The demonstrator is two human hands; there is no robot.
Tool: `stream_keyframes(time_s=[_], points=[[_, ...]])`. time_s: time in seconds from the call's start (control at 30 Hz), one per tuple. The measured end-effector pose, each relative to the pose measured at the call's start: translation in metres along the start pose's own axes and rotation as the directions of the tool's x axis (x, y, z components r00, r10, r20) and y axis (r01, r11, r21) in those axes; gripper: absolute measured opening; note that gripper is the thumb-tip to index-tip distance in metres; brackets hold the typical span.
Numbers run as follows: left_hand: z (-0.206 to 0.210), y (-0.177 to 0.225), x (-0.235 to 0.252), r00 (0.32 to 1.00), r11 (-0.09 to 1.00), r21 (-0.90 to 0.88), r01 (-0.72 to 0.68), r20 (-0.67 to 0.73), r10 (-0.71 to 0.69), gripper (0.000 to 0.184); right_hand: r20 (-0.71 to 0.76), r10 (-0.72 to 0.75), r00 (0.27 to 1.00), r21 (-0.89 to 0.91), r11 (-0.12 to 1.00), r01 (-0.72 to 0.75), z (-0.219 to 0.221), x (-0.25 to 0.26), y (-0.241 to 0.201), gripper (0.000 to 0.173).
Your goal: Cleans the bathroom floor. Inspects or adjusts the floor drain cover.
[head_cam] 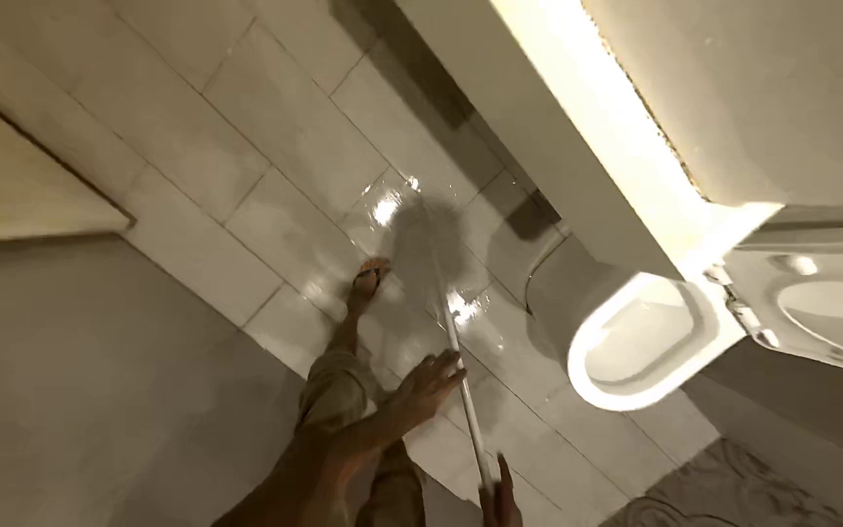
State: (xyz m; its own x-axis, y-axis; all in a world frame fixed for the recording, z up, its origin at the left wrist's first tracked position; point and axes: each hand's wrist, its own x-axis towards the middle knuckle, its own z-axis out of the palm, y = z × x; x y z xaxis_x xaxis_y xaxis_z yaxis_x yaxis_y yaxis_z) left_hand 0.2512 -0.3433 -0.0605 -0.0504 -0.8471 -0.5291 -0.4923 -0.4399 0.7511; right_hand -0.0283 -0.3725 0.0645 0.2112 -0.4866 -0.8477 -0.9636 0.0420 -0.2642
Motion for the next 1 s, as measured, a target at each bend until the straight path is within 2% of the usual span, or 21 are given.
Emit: stream_keyframes(time_s=[0.07, 0.13, 0.2, 0.23, 0.27, 0.33, 0.43, 0.5, 0.57, 0.67, 0.8, 0.83, 0.87, 0.9, 0.93, 1.0], points=[[-0.074, -0.045, 0.044, 0.996, 0.993, 0.112, 0.035, -0.085, -0.025, 0.062, 0.086, -0.119, 0.989, 0.16, 0.982, 0.105, 0.024, 0.118, -0.114, 0.063], [-0.139, -0.11, 0.084, 0.972, 0.97, 0.223, 0.092, -0.232, -0.039, 0.051, 0.275, -0.249, 0.929, 0.359, 0.923, 0.141, 0.027, 0.211, -0.23, 0.061], [-0.218, -0.163, 0.122, 0.915, 0.991, 0.037, 0.126, -0.39, -0.101, 0.046, 0.42, -0.391, 0.819, 0.574, 0.813, 0.094, 0.012, 0.283, -0.325, 0.059], [-0.261, -0.177, 0.142, 0.882, 0.975, -0.081, 0.205, -0.416, -0.22, 0.055, 0.438, -0.454, 0.776, 0.645, 0.76, 0.081, 0.005, 0.309, -0.357, 0.061], [-0.297, -0.188, 0.163, 0.853, 0.954, -0.048, 0.297, -0.435, -0.287, 0.064, 0.401, -0.51, 0.761, 0.71, 0.698, 0.094, -0.001, 0.329, -0.383, 0.059], [-0.363, -0.205, 0.2, 0.868, 0.895, 0.227, 0.385, -0.419, -0.267, 0.07, 0.258, -0.553, 0.792, 0.848, 0.522, 0.088, -0.011, 0.36, -0.435, 0.059], [-0.399, -0.2, 0.234, 0.908, 0.869, 0.373, 0.326, -0.378, -0.179, 0.063, 0.197, -0.507, 0.839, 0.972, 0.211, -0.1, -0.027, 0.381, -0.466, 0.065], [-0.39, -0.17, 0.25, 0.932, 0.877, 0.386, 0.286, -0.326, -0.16, 0.061, 0.157, -0.482, 0.862, 0.987, 0.089, -0.13, -0.04, 0.368, -0.444, 0.061], [-0.362, -0.134, 0.26, 0.964, 0.869, 0.443, 0.22, -0.233, -0.125, 0.065, 0.126, -0.455, 0.881, 0.992, 0.085, -0.098, -0.054, 0.33, -0.391, 0.054], [-0.299, -0.083, 0.265, 0.995, 0.85, 0.527, 0.016, -0.089, 0.036, 0.064, 0.147, -0.398, 0.905, 0.989, 0.067, -0.132, -0.076, 0.269, -0.31, 0.047], [-0.195, -0.017, 0.24, 0.978, 0.797, 0.569, -0.202, 0.067, 0.2, 0.062, 0.227, -0.29, 0.93, 0.963, -0.077, -0.259, -0.097, 0.176, -0.199, 0.049], [-0.17, 0.013, 0.225, 0.974, 0.784, 0.579, -0.224, 0.147, 0.17, 0.063, 0.24, -0.269, 0.933, 0.958, -0.093, -0.273, -0.101, 0.145, -0.167, 0.049], [-0.146, 0.056, 0.206, 0.962, 0.778, 0.593, -0.207, 0.269, 0.051, 0.061, 0.253, -0.25, 0.935, 0.954, -0.099, -0.285, -0.107, 0.112, -0.132, 0.049], [-0.123, 0.109, 0.19, 0.891, 0.763, 0.625, -0.163, 0.426, -0.158, 0.059, 0.26, -0.233, 0.937, 0.95, -0.11, -0.291, -0.113, 0.08, -0.098, 0.047], [-0.082, 0.126, 0.171, 0.905, 0.788, 0.574, -0.221, 0.421, -0.053, 0.058, 0.269, -0.207, 0.941, 0.944, -0.139, -0.3, -0.118, 0.046, -0.061, 0.044], [0.032, 0.134, 0.133, 0.918, 0.822, 0.427, -0.378, 0.288, 0.273, 0.057, 0.308, -0.087, 0.947, 0.941, -0.116, -0.317, -0.128, -0.026, 0.009, 0.041]])
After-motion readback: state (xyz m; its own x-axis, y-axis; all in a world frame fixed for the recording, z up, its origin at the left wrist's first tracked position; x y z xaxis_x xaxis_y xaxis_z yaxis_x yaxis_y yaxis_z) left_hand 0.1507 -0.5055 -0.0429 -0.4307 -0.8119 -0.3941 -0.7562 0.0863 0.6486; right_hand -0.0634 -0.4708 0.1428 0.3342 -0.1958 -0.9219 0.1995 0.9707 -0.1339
